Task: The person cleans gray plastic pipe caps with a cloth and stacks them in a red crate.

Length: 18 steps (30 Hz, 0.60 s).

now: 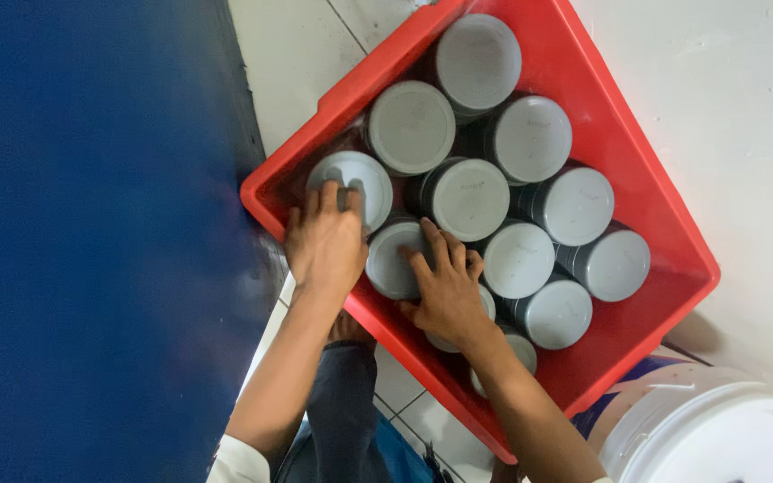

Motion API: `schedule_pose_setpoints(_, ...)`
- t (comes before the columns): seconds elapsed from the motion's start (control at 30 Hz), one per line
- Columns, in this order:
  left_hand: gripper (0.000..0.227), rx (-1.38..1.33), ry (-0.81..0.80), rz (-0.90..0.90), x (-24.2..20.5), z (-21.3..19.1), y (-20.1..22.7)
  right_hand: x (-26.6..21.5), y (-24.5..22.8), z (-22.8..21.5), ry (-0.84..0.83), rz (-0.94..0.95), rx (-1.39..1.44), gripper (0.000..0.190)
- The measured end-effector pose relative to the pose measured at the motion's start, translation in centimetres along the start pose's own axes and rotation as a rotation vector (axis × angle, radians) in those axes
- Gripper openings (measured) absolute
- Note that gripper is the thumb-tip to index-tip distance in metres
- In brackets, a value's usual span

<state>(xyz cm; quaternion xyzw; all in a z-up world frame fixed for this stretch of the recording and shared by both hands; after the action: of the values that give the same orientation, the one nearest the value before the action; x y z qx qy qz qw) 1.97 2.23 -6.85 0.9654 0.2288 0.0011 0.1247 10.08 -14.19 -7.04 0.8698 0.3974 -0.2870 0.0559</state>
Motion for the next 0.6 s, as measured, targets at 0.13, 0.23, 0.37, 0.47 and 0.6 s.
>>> schedule_pose_setpoints(0.13, 0.050, 0.042, 0.037, -0.004, -0.2, 0.1, 0.1, -0.3, 0.5, 0.8, 0.064, -0.030, -0.002, 0.077)
schedule_pose_setpoints(0.23, 0.049, 0.067, 0.071, -0.012, -0.3, 0.1, 0.2, -1.2, 0.4, 0.1, 0.090, -0.052, 0.047, 0.071)
schedule_pose_setpoints(0.37, 0.045, 0.061, 0.149, -0.021, -0.3, -0.6, 0.2, -1.7, 0.8, -1.1, 0.343, -0.088, 0.199, 0.082)
schedule_pose_setpoints(0.47, 0.047, -0.150, 0.454, -0.024, -1.0, -0.6, -0.4, -0.5, 0.7, -2.6, 0.463, -0.070, 0.284, 0.083)
schedule_pose_setpoints(0.6, 0.036, -0.356, 0.954, -0.064, -1.6, -1.2, -0.5, 3.0, -1.5, -4.0, 0.582, -0.183, 0.404, 0.082)
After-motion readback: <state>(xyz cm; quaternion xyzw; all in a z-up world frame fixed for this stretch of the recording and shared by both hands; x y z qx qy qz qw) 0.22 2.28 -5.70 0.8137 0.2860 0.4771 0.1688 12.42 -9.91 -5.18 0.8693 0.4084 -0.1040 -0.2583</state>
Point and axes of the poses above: each hand's wrist, its own x-axis towards the middle knuckle, its own z-axis out of the palm, y = z × x, the point moved 1 cm from there along x, towards the middle knuckle, and after that the axes turned 13 degrees about z, right-handed, at the moved point
